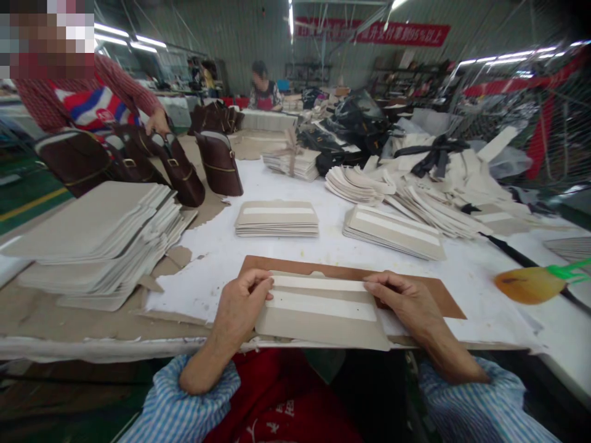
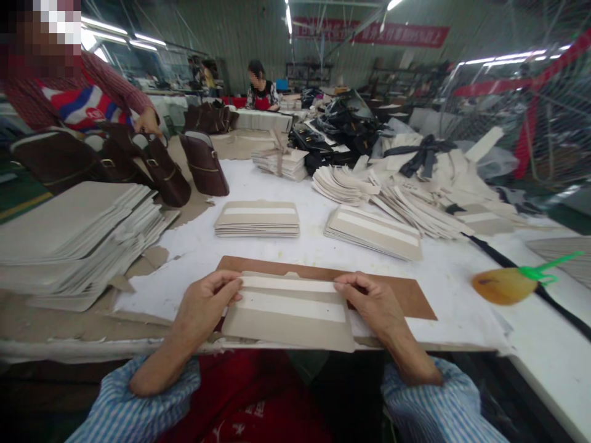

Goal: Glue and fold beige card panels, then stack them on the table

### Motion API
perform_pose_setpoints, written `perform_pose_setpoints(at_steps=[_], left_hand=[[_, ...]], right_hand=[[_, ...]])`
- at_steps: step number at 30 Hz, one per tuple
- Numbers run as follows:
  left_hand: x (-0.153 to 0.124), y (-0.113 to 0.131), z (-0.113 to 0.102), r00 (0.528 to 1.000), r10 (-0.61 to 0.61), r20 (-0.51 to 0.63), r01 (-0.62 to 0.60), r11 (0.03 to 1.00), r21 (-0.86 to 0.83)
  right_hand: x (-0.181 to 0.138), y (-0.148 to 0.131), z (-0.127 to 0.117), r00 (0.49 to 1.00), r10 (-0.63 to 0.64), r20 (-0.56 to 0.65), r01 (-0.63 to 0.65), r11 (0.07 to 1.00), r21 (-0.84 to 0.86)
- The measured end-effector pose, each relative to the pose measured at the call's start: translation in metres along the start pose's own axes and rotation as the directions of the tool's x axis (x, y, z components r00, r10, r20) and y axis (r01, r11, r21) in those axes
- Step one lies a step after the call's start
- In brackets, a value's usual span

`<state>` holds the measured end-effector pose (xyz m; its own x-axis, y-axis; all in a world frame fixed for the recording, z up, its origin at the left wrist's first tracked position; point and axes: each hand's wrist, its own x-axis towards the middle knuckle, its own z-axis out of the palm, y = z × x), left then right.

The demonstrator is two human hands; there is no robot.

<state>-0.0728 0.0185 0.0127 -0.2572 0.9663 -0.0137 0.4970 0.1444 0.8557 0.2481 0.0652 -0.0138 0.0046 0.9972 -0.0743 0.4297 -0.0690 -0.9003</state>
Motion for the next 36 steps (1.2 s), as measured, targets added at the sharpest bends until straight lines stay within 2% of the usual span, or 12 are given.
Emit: perform_pose_setpoints(at_steps=[5,12,26,32,36], left_hand=[[0.010,-0.003,0.008,0.993,0.103,-0.050,-0.093,0.981,0.173],[0.012,-0.006,0.016,0.989,0.140,-0.055,-0.112,0.928,0.356],[0.013,-0.011,0.021,0.993,0.080,-0.085,-0.039,0.916,0.400],[0.013,-0.010,0.021,0.992,0.091,-0.082,-0.050,0.911,0.409],[0.013,-0.012,0.020,0.988,0.144,-0.063,-0.105,0.900,0.424]], right_hand=[[0.007,0.009,0.007,0.993,-0.087,-0.074,0.076,0.988,-0.138],[0.007,0.013,0.014,0.984,-0.157,-0.090,0.130,0.959,-0.253],[0.004,0.015,0.012,0.981,-0.152,-0.120,0.103,0.935,-0.340],[0.006,0.019,0.012,0.978,-0.160,-0.132,0.108,0.936,-0.336],[0.005,0.015,0.014,0.971,-0.199,-0.133,0.146,0.933,-0.330]])
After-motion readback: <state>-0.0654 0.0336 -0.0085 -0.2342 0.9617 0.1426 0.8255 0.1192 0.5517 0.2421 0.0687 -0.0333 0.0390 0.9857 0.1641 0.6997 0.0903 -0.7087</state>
